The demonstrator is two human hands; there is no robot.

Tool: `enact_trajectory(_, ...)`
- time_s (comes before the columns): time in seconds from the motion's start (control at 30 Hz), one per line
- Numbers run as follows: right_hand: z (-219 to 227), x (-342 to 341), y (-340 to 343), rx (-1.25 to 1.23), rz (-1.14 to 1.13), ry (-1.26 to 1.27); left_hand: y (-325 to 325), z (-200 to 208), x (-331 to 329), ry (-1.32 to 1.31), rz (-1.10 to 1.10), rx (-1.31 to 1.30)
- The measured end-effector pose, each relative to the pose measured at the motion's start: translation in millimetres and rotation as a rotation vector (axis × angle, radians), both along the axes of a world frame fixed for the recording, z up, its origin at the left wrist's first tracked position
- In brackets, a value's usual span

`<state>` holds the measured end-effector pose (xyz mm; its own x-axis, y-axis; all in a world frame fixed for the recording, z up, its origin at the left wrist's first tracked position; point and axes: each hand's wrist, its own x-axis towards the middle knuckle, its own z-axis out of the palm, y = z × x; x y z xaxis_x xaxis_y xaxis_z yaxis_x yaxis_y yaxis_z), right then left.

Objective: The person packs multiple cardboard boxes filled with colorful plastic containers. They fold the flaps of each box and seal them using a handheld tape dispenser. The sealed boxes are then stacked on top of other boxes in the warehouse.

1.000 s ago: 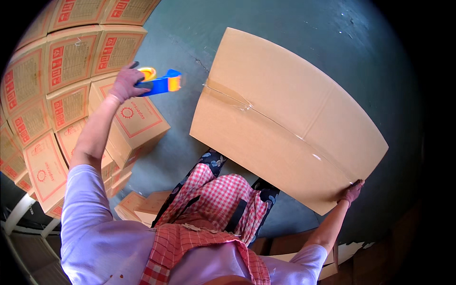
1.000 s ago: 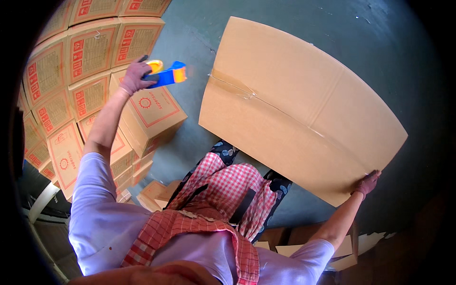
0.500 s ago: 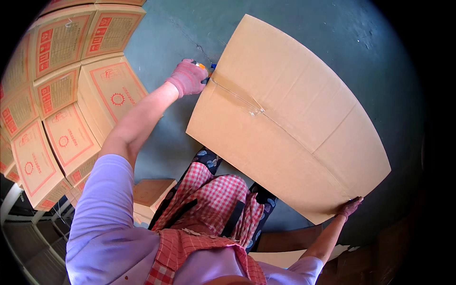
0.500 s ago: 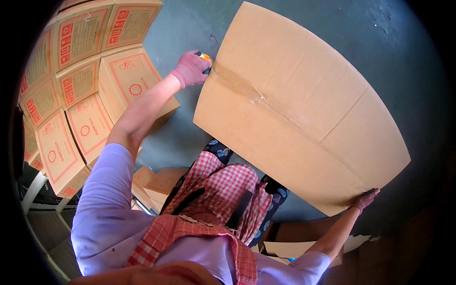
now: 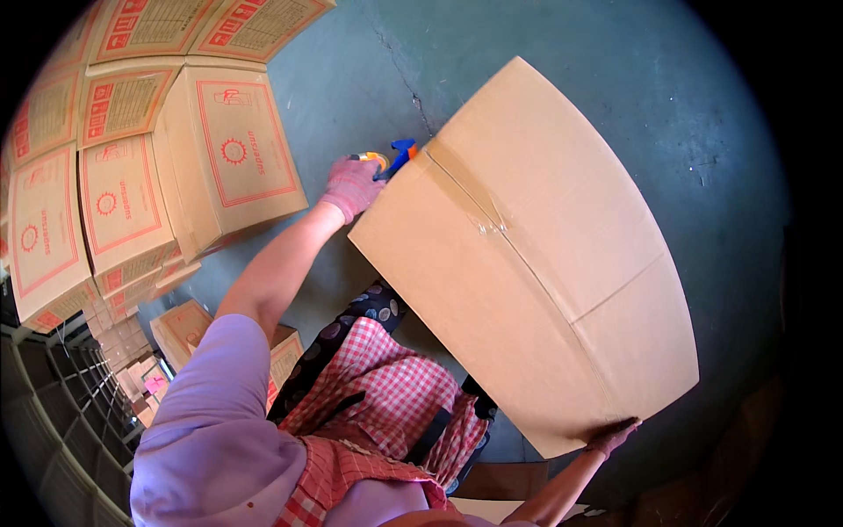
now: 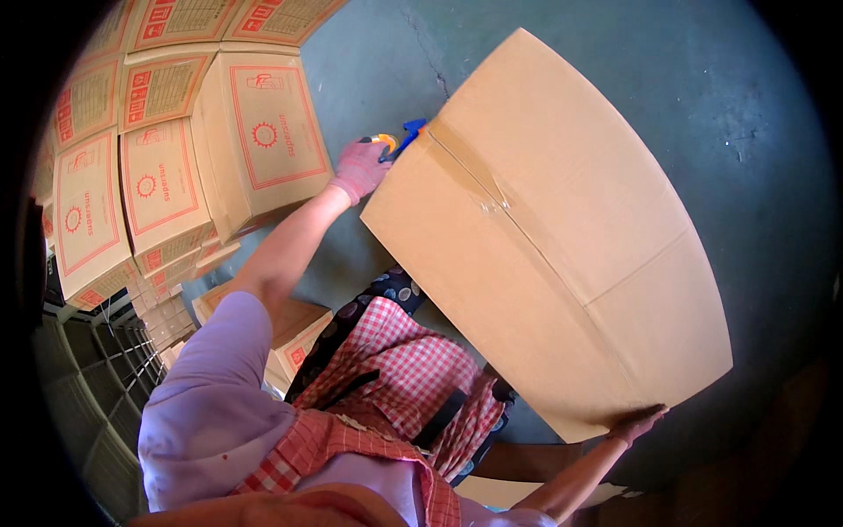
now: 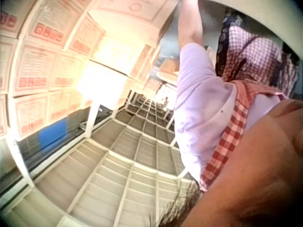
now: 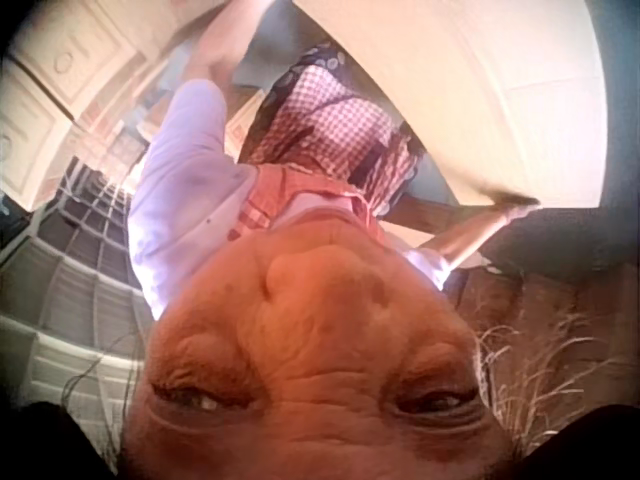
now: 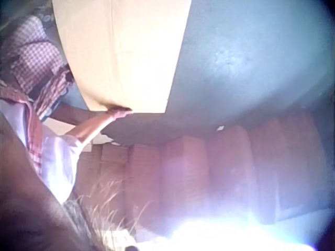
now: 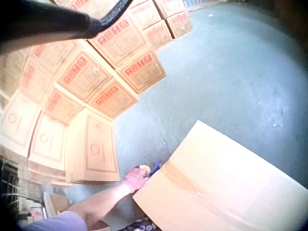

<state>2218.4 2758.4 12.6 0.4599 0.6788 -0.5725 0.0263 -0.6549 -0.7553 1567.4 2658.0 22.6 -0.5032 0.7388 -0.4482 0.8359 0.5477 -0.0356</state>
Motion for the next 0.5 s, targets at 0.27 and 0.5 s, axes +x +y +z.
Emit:
enact_trajectory(0.27,9,-108,49,-0.042,0.127,0.056,-24,18,-73,0.053,0.274,-0.083)
enact_trajectory(0.5,15,-271,45,-0.086,0.347,0.013,-140,71,-150,0.203,1.08,0.602)
